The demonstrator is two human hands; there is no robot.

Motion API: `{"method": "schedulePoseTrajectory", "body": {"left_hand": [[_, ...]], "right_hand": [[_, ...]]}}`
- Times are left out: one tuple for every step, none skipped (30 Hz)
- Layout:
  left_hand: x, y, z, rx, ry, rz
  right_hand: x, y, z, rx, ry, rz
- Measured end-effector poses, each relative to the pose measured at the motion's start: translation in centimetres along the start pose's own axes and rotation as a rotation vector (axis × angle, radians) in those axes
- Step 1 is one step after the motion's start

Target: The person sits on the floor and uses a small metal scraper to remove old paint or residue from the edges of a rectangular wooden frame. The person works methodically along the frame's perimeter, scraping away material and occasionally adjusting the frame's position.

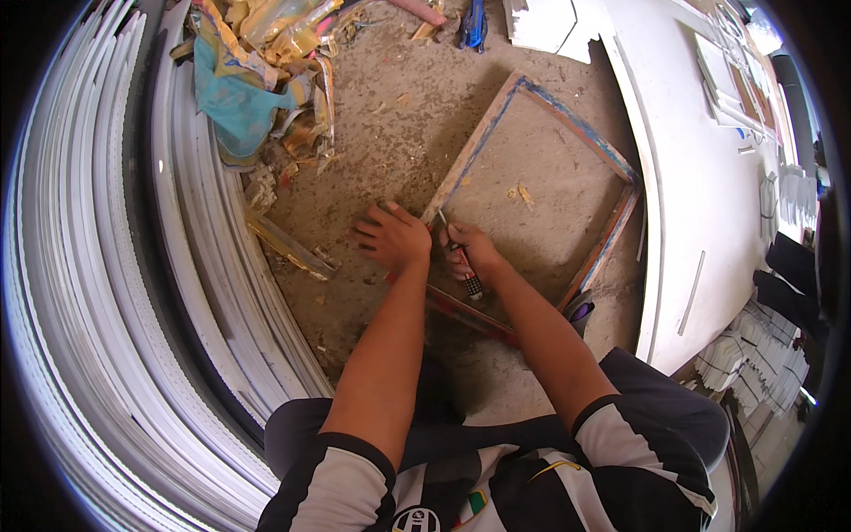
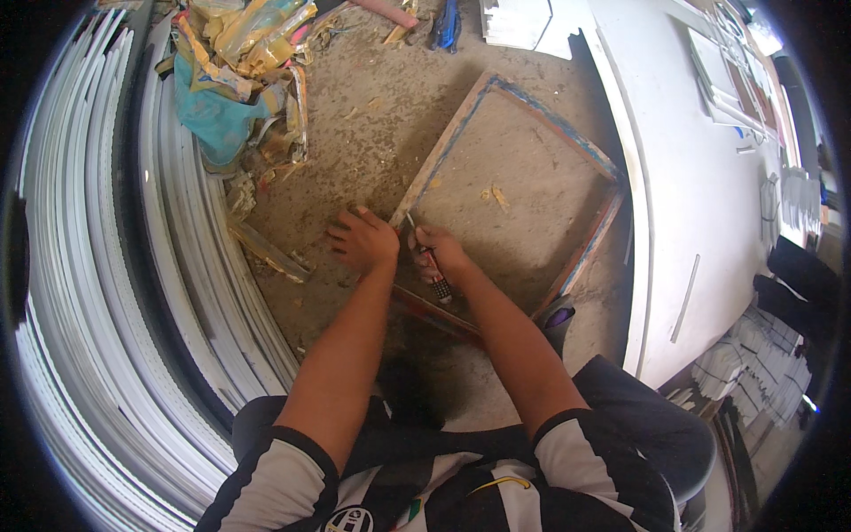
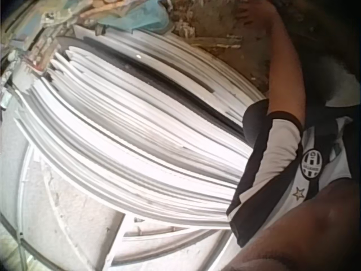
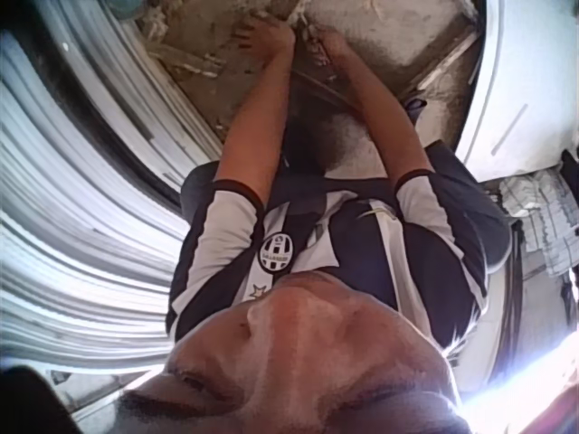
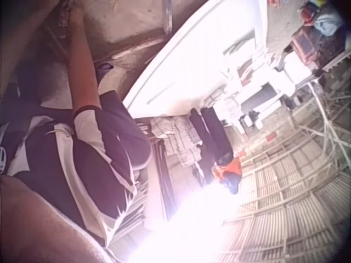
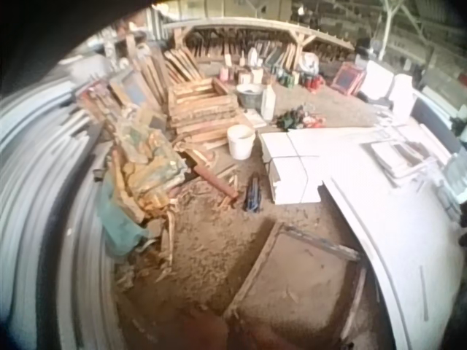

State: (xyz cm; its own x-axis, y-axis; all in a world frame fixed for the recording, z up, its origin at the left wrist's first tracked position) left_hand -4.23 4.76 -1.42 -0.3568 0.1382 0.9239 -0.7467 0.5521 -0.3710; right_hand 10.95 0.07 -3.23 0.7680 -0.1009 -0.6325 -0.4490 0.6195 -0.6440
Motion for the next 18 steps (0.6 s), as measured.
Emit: {"method": "schedulePoseTrajectory", "body": {"left_hand": [[0.0, 0.0, -0.1, -0.003, 0.001, 0.005], [0.0, 0.0, -0.1, -0.006, 0.003, 0.010], [0.1, 0.0, -0.1, -0.005, 0.005, 0.008], [0.1, 0.0, -0.1, -0.005, 0.007, 0.006], [0.2, 0.0, 0.0, -0.005, 0.009, 0.006], [0.2, 0.1, 0.1, 0.001, 0.005, 0.009], [0.2, 0.1, 0.2, 0.006, 0.000, 0.015], [0.2, 0.1, 0.2, 0.010, -0.005, 0.022], [-0.1, 0.0, 0.1, 0.002, -0.010, 0.010], [-0.5, 0.2, 0.1, -0.007, -0.015, -0.006], [-0.9, 0.2, 0.1, -0.016, -0.021, -0.022], [-0.7, 0.3, 0.2, -0.015, -0.037, -0.020], [-0.3, 0.2, 0.2, -0.015, -0.052, -0.018], [0.0, 0.1, 0.3, -0.015, -0.067, -0.015], [0.1, 0.2, 0.4, -0.017, -0.079, -0.024], [-0.1, 0.4, 0.5, -0.018, -0.090, -0.034], [-0.2, 0.6, 0.7, -0.019, -0.101, -0.044], [-0.3, 0.7, 0.6, -0.036, -0.100, -0.059]], "right_hand": [[0.1, 0.2, -0.5, -0.037, 0.143, 0.072], [0.1, 0.3, -1.1, -0.075, 0.285, 0.145], [-0.2, 0.4, -1.1, -0.083, 0.317, 0.152], [-0.3, 0.3, -1.2, -0.091, 0.349, 0.158], [-0.5, 0.3, -1.3, -0.098, 0.381, 0.164], [-0.5, 0.3, -1.1, -0.062, 0.230, 0.067], [-0.9, 0.1, -0.3, -0.025, 0.078, -0.031], [-0.8, -0.1, 0.2, 0.014, -0.074, -0.129], [-0.1, 0.1, 1.0, 0.088, -0.300, -0.137], [0.5, 0.8, 2.0, 0.161, -0.525, -0.140], [1.0, 1.1, 2.8, 0.234, -0.750, -0.144], [0.4, 0.9, 3.1, 0.216, -0.636, -0.113], [-0.8, 0.0, 4.1, 0.196, -0.520, -0.082], [-1.7, -0.6, 4.5, 0.176, -0.405, -0.051], [-1.9, -1.0, 5.4, 0.260, -0.662, -0.100], [-2.5, -1.4, 5.9, 0.343, -0.919, -0.150], [-2.9, -1.6, 5.9, 0.423, -1.092, -0.175], [-3.2, -2.1, 5.9, 0.500, -1.270, -0.225]]}}
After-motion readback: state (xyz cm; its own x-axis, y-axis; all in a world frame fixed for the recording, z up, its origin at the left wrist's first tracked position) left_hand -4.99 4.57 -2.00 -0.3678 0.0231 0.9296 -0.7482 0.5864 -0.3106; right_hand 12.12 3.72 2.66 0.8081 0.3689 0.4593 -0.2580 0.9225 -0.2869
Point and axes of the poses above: each hand's wrist, its own y-axis towards the middle knuckle, its own x-axis out of the back of the hand, z = x × y, the point moved 7 cm from there along y, towards the middle knuckle, and after that the axes turned 10 degrees about x, right-handed, at the moved point
